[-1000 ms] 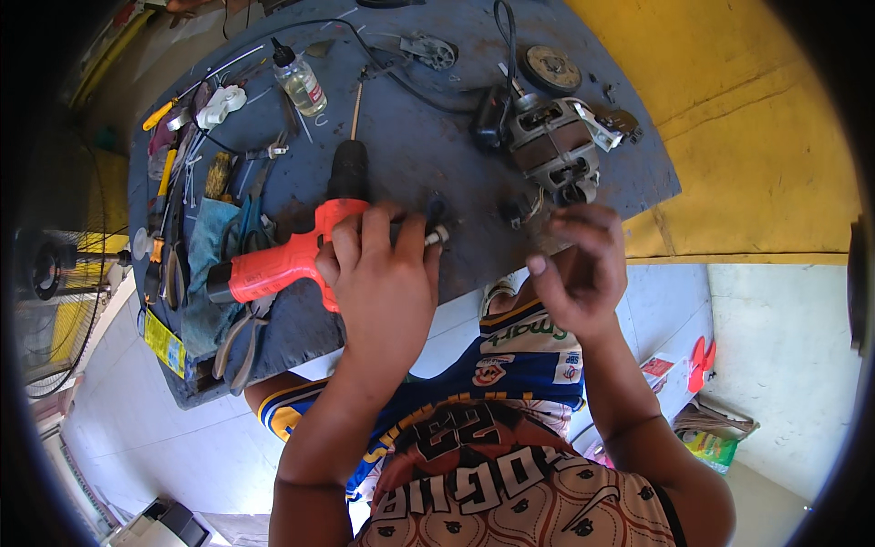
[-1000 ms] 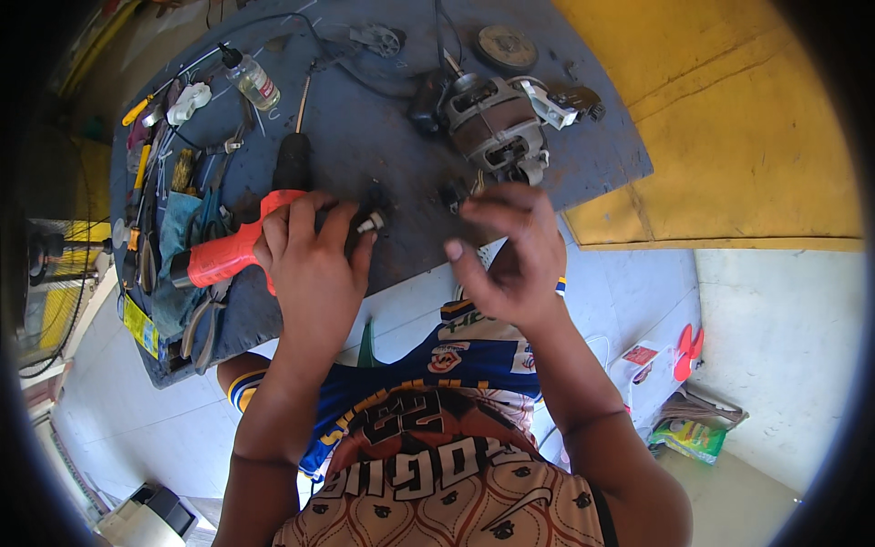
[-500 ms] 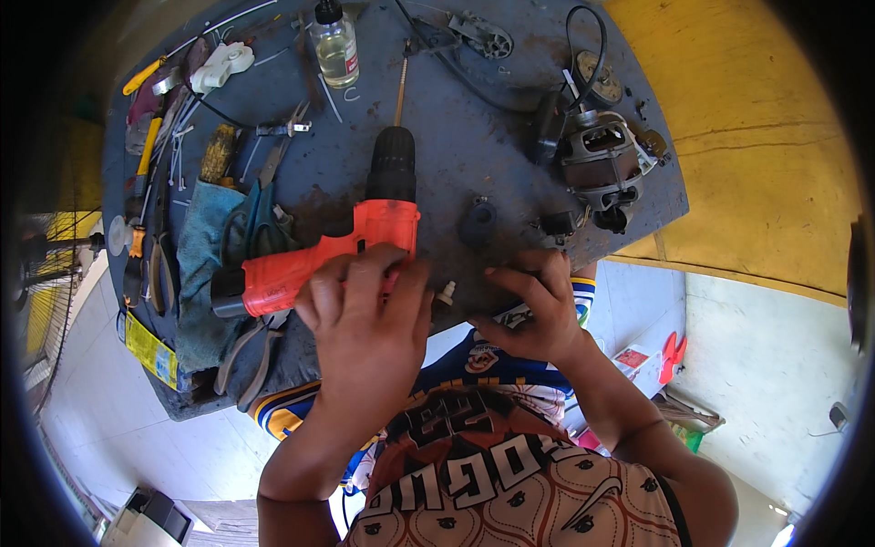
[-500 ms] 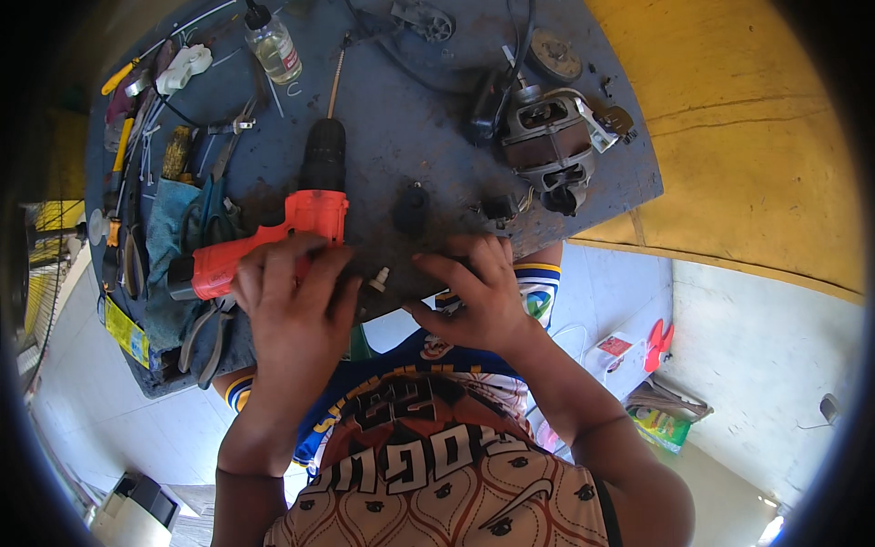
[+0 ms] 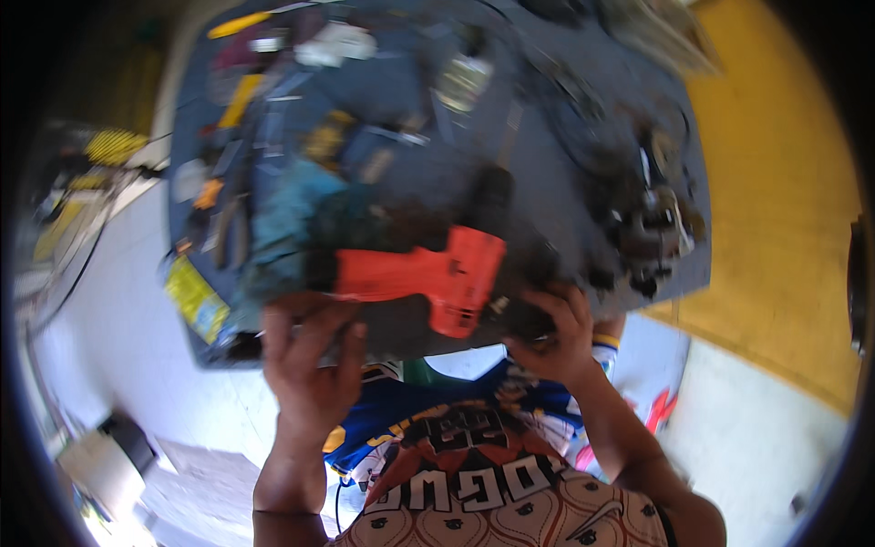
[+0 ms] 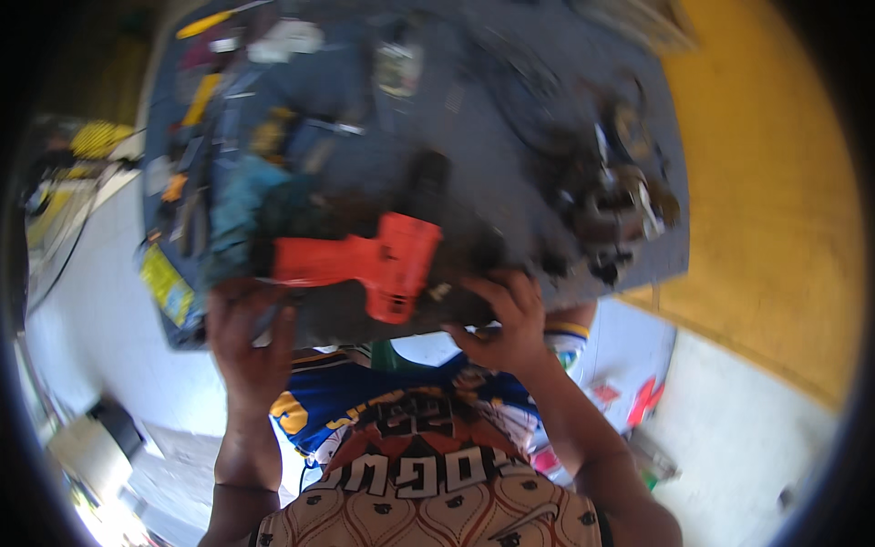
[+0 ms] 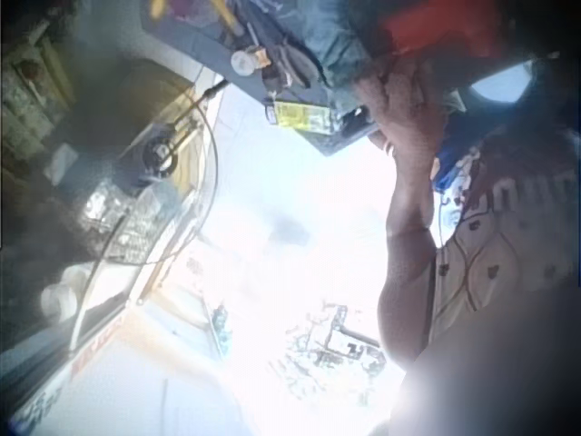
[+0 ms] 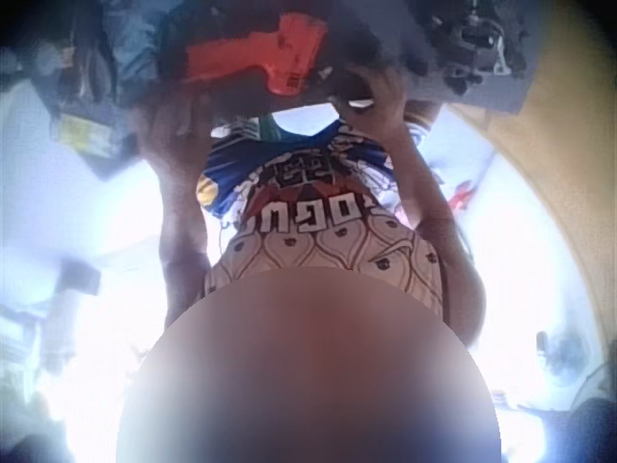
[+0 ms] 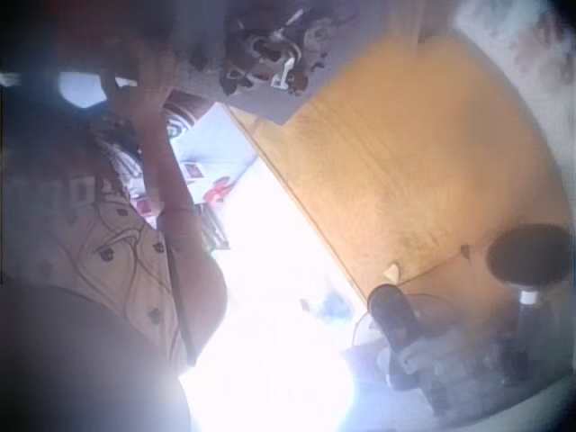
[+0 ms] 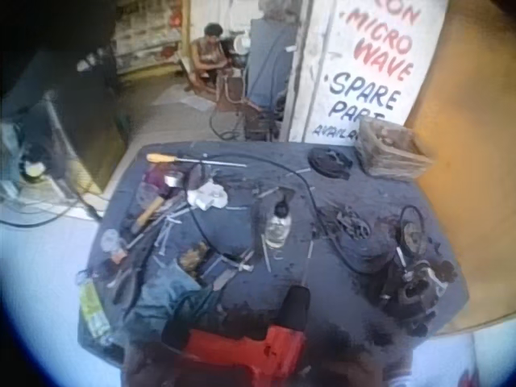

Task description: The person disassembles and reassembles a small motor or appliance component on a workbench. They use a cordless drill to remove and install screws, a screwdriver to adjust internal parts, and pliers to manipulate wires. The person also searches through a container of spare parts to select a replacement component.

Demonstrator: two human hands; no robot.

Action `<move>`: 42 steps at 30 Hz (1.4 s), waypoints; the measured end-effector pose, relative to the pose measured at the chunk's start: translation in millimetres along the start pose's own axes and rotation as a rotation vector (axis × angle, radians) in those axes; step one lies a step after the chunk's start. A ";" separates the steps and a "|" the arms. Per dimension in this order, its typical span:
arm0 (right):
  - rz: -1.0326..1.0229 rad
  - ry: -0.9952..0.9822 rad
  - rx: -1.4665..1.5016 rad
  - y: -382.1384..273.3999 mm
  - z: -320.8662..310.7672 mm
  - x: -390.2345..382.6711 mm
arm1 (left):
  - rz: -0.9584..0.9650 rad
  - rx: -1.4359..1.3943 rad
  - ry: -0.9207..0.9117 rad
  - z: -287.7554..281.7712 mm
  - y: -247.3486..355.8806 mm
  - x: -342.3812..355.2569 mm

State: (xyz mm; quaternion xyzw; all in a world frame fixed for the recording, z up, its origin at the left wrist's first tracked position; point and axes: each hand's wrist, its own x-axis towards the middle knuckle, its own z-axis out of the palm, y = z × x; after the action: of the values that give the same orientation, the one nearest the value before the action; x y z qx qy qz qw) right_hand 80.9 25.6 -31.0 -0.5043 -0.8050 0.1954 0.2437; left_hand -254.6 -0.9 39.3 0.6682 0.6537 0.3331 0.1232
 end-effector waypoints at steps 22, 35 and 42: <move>-0.336 -0.492 0.449 -430.3 2.0 165.2 | -0.838 0.168 0.421 -524.6 55.8 -268.9; -0.993 -1.098 0.609 -716.7 173.7 173.3 | -0.766 0.358 0.533 -681.5 -43.3 -309.6; -0.924 -1.108 0.779 -865.2 258.4 236.5 | -1.317 0.017 0.310 -657.5 -350.6 -437.8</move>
State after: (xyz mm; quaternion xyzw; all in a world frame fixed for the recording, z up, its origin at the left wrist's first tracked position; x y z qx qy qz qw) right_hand -779.6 -136.7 292.1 0.1685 -0.8096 0.5617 0.0241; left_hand -897.2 -557.2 196.0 0.0758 0.9372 0.2754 0.2000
